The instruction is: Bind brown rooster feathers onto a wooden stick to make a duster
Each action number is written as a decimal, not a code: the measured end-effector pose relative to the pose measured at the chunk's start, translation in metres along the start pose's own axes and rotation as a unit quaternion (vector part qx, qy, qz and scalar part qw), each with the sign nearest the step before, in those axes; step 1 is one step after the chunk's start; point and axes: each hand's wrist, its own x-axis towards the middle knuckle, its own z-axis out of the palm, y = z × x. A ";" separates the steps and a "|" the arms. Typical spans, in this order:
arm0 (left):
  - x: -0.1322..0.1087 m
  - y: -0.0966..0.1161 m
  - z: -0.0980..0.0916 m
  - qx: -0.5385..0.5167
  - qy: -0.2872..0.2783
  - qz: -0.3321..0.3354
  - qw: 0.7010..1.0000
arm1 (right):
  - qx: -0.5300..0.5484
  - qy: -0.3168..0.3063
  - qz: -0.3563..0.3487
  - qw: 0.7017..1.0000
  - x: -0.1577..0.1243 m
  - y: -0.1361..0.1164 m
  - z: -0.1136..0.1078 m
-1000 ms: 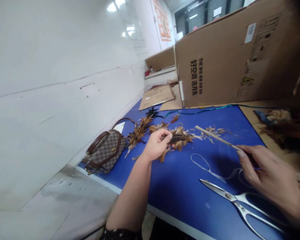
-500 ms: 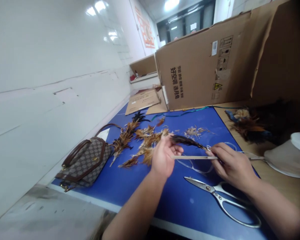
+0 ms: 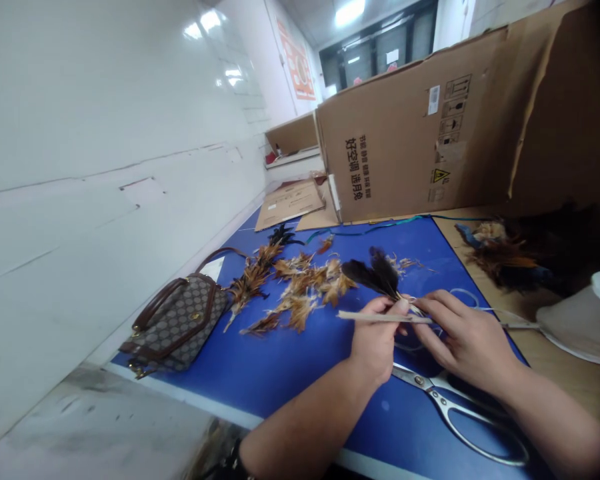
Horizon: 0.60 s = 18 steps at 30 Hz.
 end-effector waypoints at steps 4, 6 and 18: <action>0.011 0.010 -0.012 -0.049 0.067 0.016 0.996 | -0.047 -0.016 0.040 0.998 0.002 -0.002 -0.006; 0.017 0.019 -0.020 -0.063 0.082 0.035 0.994 | -0.064 -0.014 0.056 0.996 0.003 -0.003 -0.005; 0.026 0.054 -0.048 -0.120 0.116 0.101 0.981 | -0.046 -0.066 0.049 0.996 -0.001 -0.019 0.022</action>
